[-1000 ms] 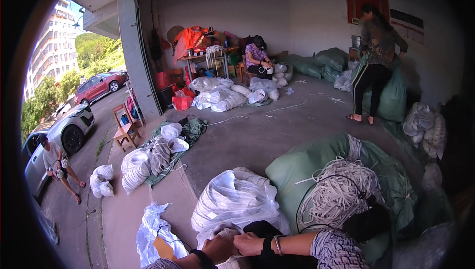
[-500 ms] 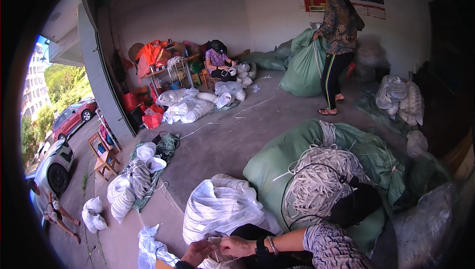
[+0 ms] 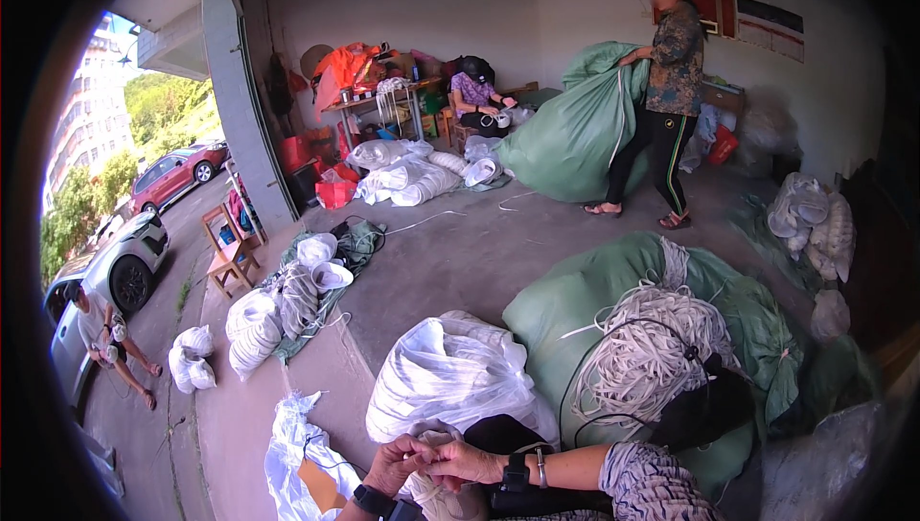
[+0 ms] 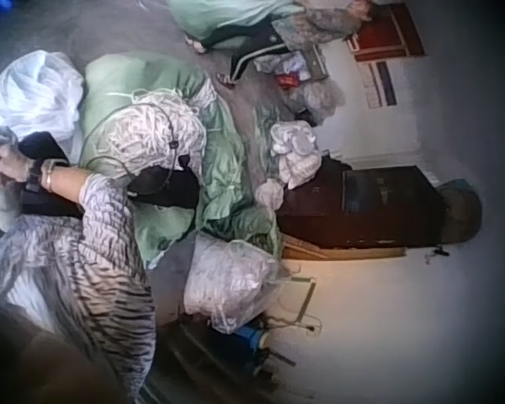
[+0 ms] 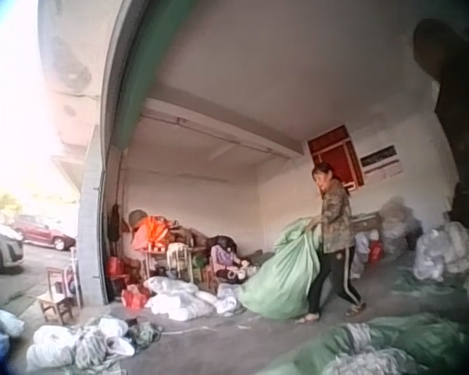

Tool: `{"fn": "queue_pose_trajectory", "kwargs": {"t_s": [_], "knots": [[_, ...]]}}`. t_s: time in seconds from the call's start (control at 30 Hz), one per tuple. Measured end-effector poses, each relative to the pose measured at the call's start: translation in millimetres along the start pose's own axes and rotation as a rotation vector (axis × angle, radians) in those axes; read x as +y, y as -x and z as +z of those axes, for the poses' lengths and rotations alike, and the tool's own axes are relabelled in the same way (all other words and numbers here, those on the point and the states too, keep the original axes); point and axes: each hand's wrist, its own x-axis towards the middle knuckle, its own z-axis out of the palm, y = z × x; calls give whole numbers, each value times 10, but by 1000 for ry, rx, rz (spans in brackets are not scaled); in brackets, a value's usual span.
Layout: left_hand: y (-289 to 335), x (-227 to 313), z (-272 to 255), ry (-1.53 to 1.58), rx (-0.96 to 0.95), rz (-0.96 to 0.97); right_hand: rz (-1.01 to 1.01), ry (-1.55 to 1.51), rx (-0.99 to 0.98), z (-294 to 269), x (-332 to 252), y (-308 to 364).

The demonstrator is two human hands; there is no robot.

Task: Lacing a white sneaker while sitting in a workshop area.

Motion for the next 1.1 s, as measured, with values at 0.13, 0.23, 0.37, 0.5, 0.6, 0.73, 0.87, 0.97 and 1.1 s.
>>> {"fn": "queue_pose_trajectory", "kwargs": {"t_s": [0.13, 0.23, 0.37, 0.5, 0.6, 0.73, 0.87, 0.97, 1.1], "knots": [[36, 10, 7, 93, 117, -76, -127, 62, -22, 9, -585, 132], [103, 49, 146, -243, 39, 57, -409, 78, -36, 150, -1391, 356], [116, 339, 436, -140, -149, -19, -374, 186, -65, 166, -1401, 409], [215, 327, 483, -60, -120, 40, -309, -53, -29, 19, -1243, 483], [289, 457, 332, -106, 182, -85, -335, 35, 74, -244, -1202, 520], [362, 359, -443, 90, 725, 39, -401, -19, 506, -1135, -1124, 742], [1082, 196, -1544, 378, 1051, 39, -421, -347, 986, -2397, -1078, 1647], [1474, -129, -1900, 442, 1196, -31, -283, 74, 996, -1976, -988, 1460], [1148, -7, -1325, 463, 1051, -46, -109, 476, 346, -857, -605, 733]]}}
